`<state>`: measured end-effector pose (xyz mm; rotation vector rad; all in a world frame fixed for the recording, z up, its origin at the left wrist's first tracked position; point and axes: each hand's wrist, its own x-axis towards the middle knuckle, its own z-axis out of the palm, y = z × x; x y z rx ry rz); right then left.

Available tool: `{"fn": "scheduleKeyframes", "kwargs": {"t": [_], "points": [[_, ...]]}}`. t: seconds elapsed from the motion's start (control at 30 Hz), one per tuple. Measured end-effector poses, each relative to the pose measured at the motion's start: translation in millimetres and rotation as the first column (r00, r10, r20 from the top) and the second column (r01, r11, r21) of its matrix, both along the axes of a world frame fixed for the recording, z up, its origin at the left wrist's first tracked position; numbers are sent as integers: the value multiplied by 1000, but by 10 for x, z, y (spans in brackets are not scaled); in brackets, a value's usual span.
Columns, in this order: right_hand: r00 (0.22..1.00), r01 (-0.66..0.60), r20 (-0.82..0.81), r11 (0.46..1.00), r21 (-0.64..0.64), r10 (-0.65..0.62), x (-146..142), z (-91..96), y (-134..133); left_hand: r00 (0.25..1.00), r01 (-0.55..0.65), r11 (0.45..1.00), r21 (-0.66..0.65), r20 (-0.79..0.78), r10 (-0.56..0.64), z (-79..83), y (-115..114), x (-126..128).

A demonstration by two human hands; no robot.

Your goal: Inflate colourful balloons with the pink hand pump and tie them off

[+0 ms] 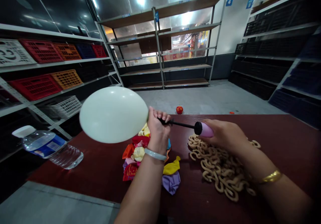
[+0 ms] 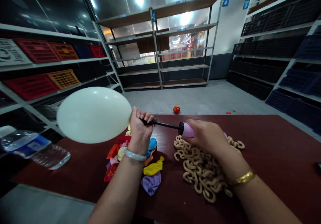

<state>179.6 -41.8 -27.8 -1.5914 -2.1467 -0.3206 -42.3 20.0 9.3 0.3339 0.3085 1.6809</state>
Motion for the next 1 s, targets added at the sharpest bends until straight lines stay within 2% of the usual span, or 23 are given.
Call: {"fn": "scheduleKeyframes", "kwargs": {"t": [0.1,0.23,0.4,0.67,0.8,0.9,1.0], "points": [[1000,-4,12,998,-55,5,143,47,6,999,-39,999,36,26,38,72,18,-155],[997,44,60,997,-65,-40,186,39,11,997,-62,998,33,53,60,52,9,-137],[994,57,93,998,-21,-54,74,-1,-12,997,-44,999,-6,66,44,-54,8,39],[990,66,128,998,12,-67,-128,-41,-48,995,102,995,-7,9,-102,-238,-164,495],[993,45,110,998,38,-48,-202,-77,-46,990,142,990,-8,-11,-142,-286,-237,619],[997,15,77,1000,17,-16,-203,-78,-32,990,136,990,-30,-33,-137,-254,-229,586],[999,-13,37,1000,-13,14,-159,-51,-24,992,120,992,-43,-32,-121,-161,-169,428]]}}
